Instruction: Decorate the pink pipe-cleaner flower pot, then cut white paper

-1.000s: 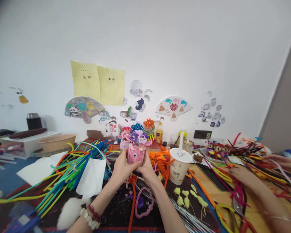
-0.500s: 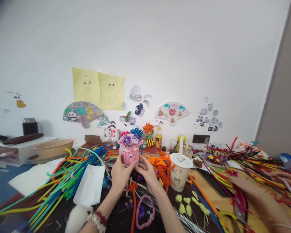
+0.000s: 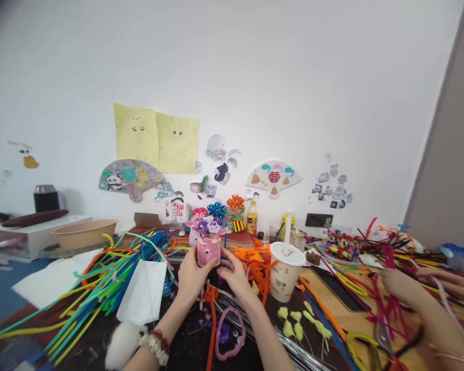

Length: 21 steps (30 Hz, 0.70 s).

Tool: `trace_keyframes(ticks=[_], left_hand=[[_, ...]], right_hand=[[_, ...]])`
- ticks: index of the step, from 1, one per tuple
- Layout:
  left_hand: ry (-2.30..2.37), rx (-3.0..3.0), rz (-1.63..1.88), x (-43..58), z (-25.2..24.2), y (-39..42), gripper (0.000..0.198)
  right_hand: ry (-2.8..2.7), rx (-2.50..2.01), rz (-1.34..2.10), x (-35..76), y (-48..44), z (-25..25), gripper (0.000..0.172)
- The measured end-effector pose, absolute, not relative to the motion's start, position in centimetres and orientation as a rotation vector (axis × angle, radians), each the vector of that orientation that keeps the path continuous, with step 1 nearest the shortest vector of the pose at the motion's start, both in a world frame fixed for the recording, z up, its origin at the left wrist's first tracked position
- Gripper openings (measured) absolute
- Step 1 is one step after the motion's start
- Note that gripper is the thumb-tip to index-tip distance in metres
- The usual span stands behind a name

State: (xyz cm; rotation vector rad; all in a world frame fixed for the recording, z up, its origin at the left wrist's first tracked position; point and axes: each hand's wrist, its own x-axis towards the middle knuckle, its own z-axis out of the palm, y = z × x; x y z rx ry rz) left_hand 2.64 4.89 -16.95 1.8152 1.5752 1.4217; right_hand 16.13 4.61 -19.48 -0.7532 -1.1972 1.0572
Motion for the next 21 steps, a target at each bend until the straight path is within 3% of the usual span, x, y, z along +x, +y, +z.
trace_keyframes(ticks=[6, 13, 21], left_hand=[[1.489, 1.834, 1.461, 2.7, -17.1, 4.9, 0.037], [1.240, 1.777, 1.524, 2.9, -17.3, 5.2, 0.033], [1.014, 1.704, 1.517, 3.0, -17.3, 5.0, 0.030]], right_hand=[[-1.165, -0.742, 1.045, 15.7, 4.8, -19.7, 0.073], [-1.120, -0.706, 1.058, 15.7, 4.3, -18.8, 0.076], [-1.064, -0.732, 1.028, 16.3, 4.3, -18.1, 0.049]])
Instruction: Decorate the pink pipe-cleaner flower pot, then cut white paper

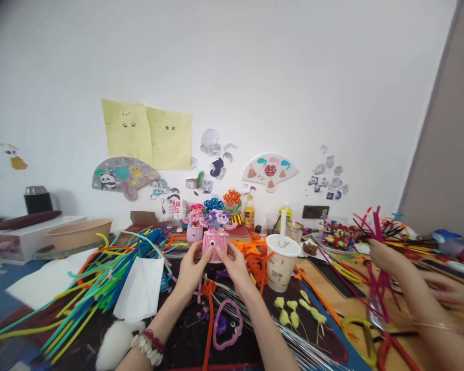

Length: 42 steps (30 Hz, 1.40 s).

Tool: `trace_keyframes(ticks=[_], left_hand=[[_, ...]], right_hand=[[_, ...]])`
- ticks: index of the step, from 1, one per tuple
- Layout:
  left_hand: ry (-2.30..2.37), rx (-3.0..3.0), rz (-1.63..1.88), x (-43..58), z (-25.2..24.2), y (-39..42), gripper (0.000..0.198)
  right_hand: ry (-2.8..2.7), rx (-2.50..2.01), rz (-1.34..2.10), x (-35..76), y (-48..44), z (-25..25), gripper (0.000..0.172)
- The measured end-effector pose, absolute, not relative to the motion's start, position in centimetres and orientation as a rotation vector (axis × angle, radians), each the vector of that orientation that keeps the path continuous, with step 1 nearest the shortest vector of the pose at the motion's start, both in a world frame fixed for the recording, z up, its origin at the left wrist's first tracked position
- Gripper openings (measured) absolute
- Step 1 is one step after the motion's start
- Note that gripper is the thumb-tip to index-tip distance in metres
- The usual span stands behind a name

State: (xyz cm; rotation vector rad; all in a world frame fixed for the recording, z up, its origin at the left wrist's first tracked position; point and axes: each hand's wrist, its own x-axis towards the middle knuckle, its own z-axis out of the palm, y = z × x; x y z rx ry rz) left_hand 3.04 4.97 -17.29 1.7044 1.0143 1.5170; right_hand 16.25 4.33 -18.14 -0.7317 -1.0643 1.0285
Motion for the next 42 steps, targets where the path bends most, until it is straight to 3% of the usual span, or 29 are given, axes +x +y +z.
trace_keyframes(ticks=[23, 30, 42], left_hand=[[0.748, 1.417, 1.476, 3.3, -17.1, 4.9, 0.029], [0.746, 1.457, 1.468, 3.3, -17.2, 4.9, 0.029], [0.805, 1.418, 1.486, 2.9, -17.3, 5.3, 0.030]], right_hand=[[-1.059, -0.715, 1.077, 16.2, 3.4, -17.6, 0.065], [-1.021, -0.711, 1.108, 16.1, 3.8, -17.9, 0.050], [-1.098, -0.678, 1.196, 16.4, 2.9, -17.6, 0.064]])
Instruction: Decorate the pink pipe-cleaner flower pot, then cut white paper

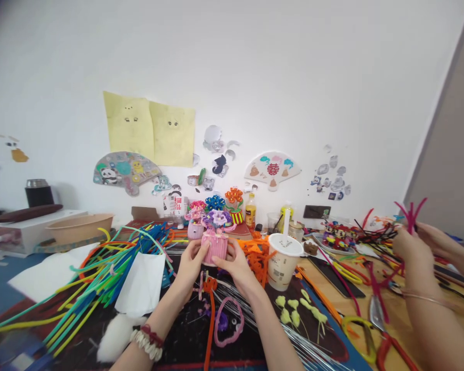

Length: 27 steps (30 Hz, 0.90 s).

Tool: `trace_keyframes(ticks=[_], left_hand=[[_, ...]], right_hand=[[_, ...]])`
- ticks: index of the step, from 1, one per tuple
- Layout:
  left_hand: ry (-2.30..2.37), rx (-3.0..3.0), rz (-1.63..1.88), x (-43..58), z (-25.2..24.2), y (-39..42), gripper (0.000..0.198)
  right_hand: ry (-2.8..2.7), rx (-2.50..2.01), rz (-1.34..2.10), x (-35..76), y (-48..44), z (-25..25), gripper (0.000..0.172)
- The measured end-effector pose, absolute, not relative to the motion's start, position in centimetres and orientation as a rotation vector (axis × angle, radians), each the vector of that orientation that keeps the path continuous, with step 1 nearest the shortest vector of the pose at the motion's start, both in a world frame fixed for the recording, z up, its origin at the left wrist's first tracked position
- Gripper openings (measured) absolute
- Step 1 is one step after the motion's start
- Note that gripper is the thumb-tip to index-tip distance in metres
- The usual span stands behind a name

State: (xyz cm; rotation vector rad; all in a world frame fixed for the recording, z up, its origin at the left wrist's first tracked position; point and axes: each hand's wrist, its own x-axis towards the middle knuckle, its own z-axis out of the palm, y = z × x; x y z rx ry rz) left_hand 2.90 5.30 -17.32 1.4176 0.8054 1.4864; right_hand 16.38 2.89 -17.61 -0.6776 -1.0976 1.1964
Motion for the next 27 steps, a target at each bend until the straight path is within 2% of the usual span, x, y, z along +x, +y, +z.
trace_keyframes(ticks=[4, 11, 27], left_hand=[[0.807, 1.405, 1.479, 3.03, -17.29, 5.36, 0.031], [0.780, 1.437, 1.447, 3.20, -17.21, 5.20, 0.029], [0.806, 1.497, 1.445, 3.18, -17.61, 5.16, 0.028]], right_hand=[[-1.099, -0.682, 1.183, 16.20, 3.29, -18.10, 0.070], [-1.131, -0.721, 1.176, 16.21, 3.66, -18.19, 0.057], [-1.177, -0.782, 1.137, 16.56, 3.42, -18.15, 0.060]])
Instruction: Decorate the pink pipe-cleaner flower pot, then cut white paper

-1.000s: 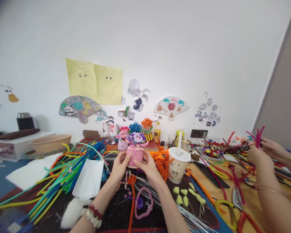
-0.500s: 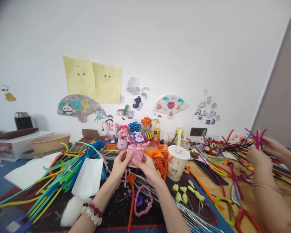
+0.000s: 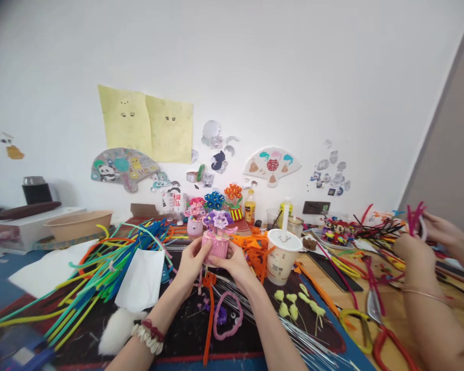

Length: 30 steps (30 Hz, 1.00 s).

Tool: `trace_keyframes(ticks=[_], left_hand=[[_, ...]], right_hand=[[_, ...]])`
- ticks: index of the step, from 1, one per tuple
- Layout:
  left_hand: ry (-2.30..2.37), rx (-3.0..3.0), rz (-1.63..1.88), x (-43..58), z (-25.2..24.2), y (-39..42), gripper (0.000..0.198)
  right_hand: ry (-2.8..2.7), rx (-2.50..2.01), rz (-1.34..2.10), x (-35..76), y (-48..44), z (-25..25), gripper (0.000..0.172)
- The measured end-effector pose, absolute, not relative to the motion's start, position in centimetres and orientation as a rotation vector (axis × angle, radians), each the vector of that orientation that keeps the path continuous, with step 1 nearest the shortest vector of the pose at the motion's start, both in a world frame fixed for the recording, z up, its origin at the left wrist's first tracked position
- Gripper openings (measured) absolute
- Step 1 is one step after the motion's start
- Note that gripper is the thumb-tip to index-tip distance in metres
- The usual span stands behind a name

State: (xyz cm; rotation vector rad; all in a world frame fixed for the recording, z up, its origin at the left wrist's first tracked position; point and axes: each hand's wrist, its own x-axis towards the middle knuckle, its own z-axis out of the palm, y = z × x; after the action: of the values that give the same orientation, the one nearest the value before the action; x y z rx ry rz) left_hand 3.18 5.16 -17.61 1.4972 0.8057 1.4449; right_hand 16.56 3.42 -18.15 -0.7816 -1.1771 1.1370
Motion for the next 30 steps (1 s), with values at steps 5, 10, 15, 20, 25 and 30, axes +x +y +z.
trace_keyframes(ticks=[5, 10, 15, 20, 25, 30], left_hand=[[0.816, 1.509, 1.442, 3.2, -17.5, 4.9, 0.028], [0.808, 1.456, 1.407, 3.3, -17.4, 4.9, 0.028], [0.759, 1.361, 1.298, 2.9, -17.1, 4.9, 0.033], [0.745, 1.391, 1.209, 2.6, -16.9, 4.8, 0.035], [0.807, 1.513, 1.303, 3.1, -17.8, 5.1, 0.041], [0.980, 1.605, 1.448, 3.0, -18.7, 5.5, 0.044]], right_hand=[[-1.189, -0.768, 1.136, 16.8, 3.3, -18.1, 0.063], [-1.195, -0.761, 1.157, 16.8, 3.4, -18.2, 0.066], [-1.174, -0.743, 1.199, 16.7, 3.5, -18.4, 0.056], [-1.129, -0.698, 1.254, 17.0, 3.6, -18.6, 0.053], [-1.101, -0.677, 1.269, 17.0, 4.3, -19.1, 0.049], [-1.144, -0.694, 1.260, 16.9, 4.2, -19.1, 0.049]])
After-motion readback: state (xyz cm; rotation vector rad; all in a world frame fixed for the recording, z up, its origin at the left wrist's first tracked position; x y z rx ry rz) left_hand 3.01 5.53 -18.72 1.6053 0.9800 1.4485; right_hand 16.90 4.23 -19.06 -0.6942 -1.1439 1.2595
